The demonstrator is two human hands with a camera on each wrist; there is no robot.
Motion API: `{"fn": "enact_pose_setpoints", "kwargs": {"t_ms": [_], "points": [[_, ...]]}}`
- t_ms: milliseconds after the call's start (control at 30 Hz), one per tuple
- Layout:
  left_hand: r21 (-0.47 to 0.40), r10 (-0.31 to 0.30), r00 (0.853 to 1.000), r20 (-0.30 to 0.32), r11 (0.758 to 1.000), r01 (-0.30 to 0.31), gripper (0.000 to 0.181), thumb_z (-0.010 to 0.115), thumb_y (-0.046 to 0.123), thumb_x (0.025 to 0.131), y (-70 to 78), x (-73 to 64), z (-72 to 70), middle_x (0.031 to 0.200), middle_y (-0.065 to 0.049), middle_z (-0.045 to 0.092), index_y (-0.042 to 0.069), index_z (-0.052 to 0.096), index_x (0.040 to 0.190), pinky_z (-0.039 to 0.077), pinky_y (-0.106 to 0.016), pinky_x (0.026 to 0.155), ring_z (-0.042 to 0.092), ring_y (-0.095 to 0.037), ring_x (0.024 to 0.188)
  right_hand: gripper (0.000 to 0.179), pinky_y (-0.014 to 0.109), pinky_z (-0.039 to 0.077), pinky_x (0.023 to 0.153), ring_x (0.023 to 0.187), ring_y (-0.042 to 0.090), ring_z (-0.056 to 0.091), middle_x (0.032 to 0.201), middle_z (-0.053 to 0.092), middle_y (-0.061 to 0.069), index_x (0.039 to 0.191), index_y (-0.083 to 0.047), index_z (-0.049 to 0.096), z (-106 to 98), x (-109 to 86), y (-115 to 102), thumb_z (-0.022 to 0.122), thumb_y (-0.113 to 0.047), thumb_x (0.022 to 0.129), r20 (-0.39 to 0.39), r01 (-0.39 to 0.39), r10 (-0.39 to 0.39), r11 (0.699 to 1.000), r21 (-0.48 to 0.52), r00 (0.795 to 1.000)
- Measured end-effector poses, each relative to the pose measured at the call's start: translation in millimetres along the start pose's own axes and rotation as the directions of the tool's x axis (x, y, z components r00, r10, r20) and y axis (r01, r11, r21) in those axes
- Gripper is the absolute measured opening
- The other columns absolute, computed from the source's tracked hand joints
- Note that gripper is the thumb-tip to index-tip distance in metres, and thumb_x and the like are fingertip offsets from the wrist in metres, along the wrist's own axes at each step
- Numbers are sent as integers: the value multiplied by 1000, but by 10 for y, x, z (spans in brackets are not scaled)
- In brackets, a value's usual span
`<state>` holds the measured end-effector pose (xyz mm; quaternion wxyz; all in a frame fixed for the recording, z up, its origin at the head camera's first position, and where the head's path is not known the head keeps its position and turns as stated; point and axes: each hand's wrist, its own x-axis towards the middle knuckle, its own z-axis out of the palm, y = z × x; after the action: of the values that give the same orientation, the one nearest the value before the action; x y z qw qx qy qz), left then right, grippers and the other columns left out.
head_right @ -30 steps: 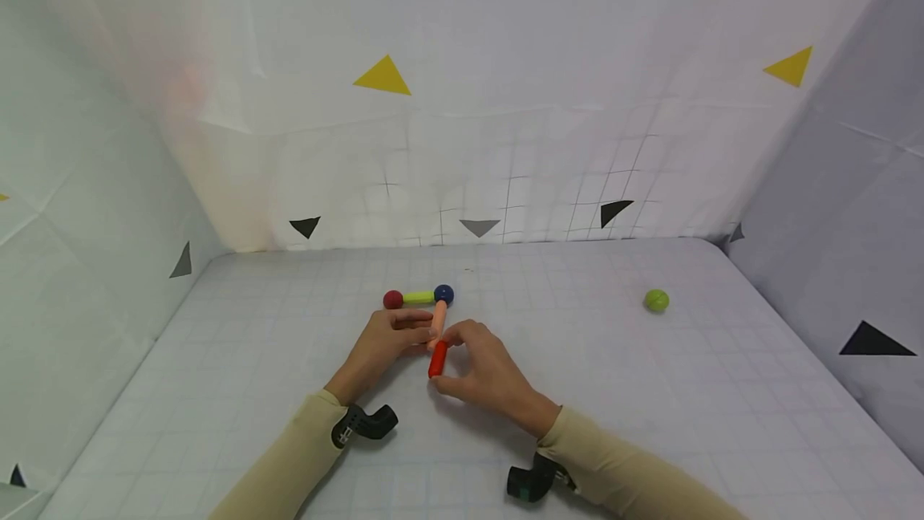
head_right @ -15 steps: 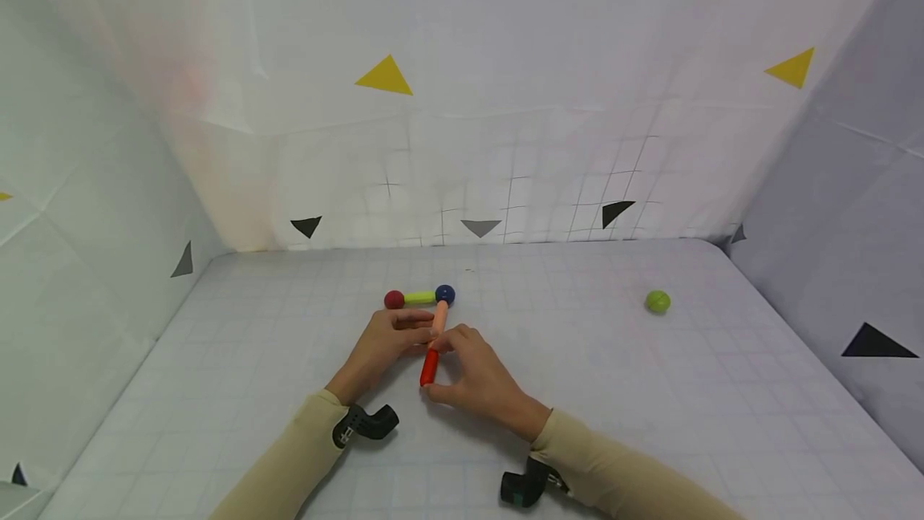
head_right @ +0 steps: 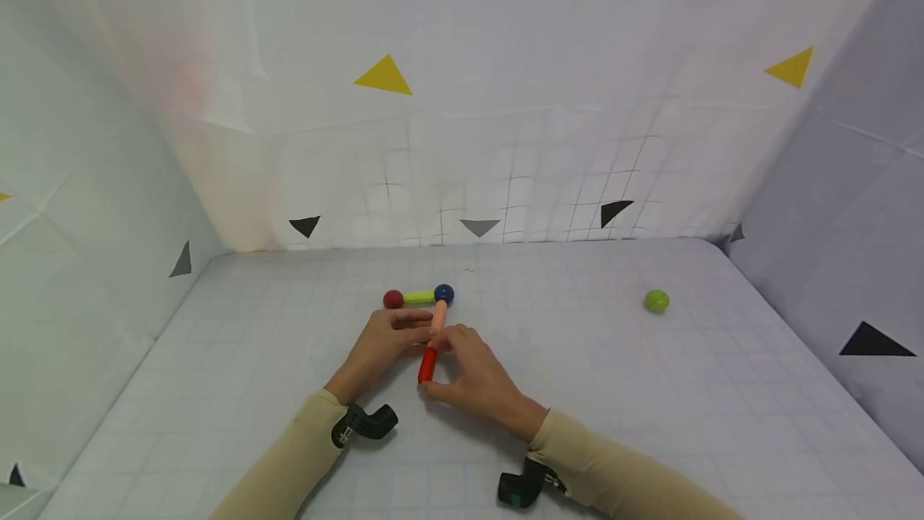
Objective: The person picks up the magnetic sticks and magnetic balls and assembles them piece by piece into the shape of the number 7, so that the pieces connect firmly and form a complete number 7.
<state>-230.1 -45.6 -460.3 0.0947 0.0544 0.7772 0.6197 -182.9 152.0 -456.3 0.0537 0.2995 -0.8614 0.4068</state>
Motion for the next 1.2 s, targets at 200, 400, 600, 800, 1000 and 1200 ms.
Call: {"fn": "enact_pose_setpoints", "kwargs": {"t_ms": [200,400,600,800,1000,1200], "points": [[-3,-16,1000,-2,1000,16,33,77,23,93,6,-17,-2,110,-1,75,8,77,123,55,-33,83,68,-19,94,48,42,53,87,104,25,59,112,64,1,122,-7,64,15,7,20,88,-13,82,1,42,-42,999,1,999],[-29,-24,1000,1,999,24,33,75,23,95,3,-18,3,111,-2,75,6,76,124,56,-32,84,69,-19,95,43,39,51,84,100,23,57,107,64,-4,122,-10,70,12,5,25,87,-16,83,12,55,-55,997,-45,998],[-40,-22,999,23,999,23,33,71,25,99,6,-54,-11,108,-3,76,5,74,126,55,-35,89,70,-19,95,44,39,51,84,100,22,57,108,65,-5,124,-11,70,13,-12,28,86,-16,84,21,41,-40,999,-34,999],[-74,-13,997,70,997,18,36,67,26,103,3,-157,-78,110,-7,75,2,70,130,55,-37,94,72,-22,99,46,41,52,87,103,21,58,114,67,-5,127,-11,70,26,-6,45,86,-17,84,4,65,-65,998,-17,998],[-197,-27,991,132,979,53,37,62,21,106,-11,-287,-86,111,-14,74,-5,66,131,59,-37,84,73,-27,102,50,41,53,86,103,21,58,116,67,-5,129,-14,69,12,-1,40,87,-17,83,-2,76,-76,997,-29,997],[-178,-53,987,154,981,80,37,65,18,100,-25,-436,-71,114,-10,74,0,67,133,58,-34,84,72,-23,96,50,41,53,88,105,20,57,116,67,-4,129,-14,69,6,5,34,88,-18,83,4,61,-61,998,-27,998]]}}
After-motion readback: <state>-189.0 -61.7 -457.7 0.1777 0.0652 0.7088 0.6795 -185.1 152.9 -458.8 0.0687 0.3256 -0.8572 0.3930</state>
